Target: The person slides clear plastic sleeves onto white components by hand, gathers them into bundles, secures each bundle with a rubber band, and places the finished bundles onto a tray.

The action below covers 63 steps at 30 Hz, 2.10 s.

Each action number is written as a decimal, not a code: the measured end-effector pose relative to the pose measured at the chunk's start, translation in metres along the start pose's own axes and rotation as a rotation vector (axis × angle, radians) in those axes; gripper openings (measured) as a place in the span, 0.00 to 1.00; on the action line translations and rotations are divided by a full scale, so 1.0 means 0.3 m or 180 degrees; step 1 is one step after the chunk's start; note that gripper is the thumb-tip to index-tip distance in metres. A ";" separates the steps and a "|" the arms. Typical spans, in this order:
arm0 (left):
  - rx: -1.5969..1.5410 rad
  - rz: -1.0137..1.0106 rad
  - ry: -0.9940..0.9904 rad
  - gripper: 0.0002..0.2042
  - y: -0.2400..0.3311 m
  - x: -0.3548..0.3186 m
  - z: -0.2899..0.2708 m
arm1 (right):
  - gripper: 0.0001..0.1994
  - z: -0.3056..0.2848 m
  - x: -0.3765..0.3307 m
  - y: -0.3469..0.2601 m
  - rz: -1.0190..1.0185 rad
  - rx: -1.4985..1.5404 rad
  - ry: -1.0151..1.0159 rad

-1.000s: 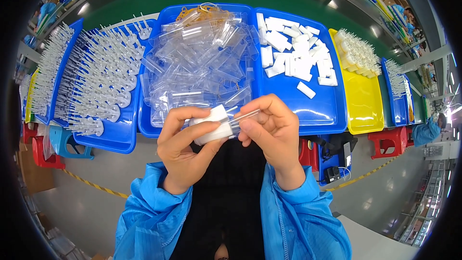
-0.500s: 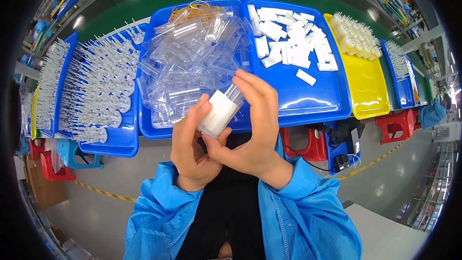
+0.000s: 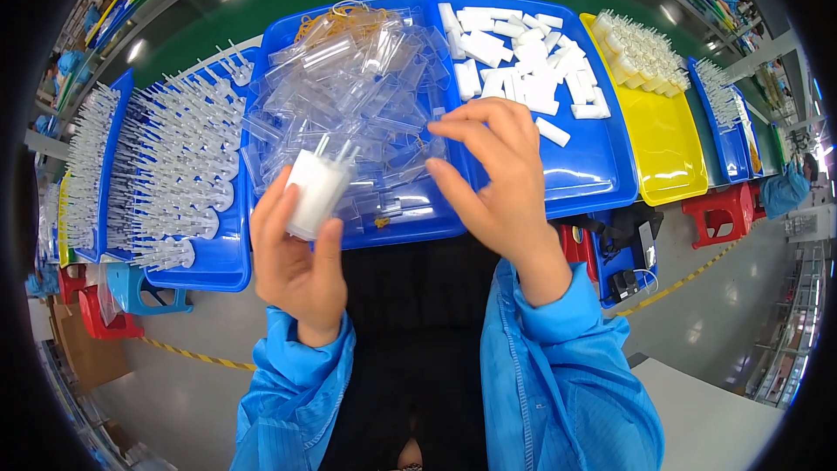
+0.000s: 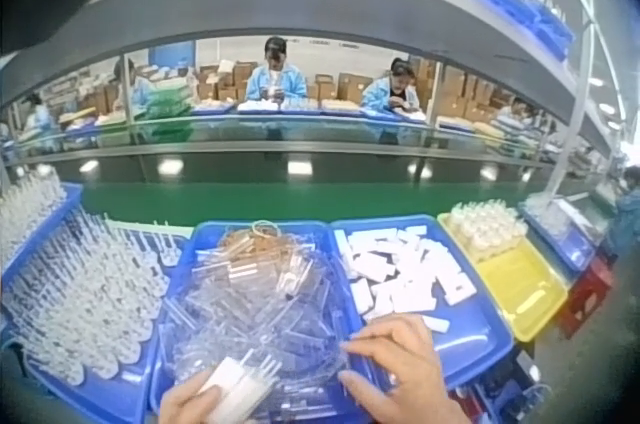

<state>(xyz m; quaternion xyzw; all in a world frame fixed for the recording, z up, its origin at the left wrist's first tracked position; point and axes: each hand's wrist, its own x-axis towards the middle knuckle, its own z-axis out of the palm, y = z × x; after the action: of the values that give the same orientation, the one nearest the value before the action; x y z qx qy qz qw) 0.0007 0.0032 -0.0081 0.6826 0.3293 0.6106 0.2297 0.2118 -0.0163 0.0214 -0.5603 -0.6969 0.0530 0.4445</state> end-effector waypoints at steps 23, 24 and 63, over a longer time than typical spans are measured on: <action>-0.1047 -0.0540 0.0031 0.12 0.014 -0.011 -0.011 | 0.13 0.032 -0.016 -0.027 0.0443 0.0998 -0.0087; -0.0948 -0.0446 -0.0011 0.13 0.016 -0.011 -0.006 | 0.14 0.027 -0.021 -0.051 0.0693 0.1940 -0.0067; -0.1345 -0.1062 -0.0743 0.15 0.067 0.027 -0.016 | 0.19 -0.023 -0.079 -0.051 0.0518 0.1568 -0.0111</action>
<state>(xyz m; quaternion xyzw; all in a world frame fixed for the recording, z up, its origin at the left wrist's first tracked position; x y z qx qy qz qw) -0.0002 -0.0049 0.0125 0.6217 0.2739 0.5368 0.5003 0.2047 -0.0444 0.0209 -0.4885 -0.6231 0.2663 0.5498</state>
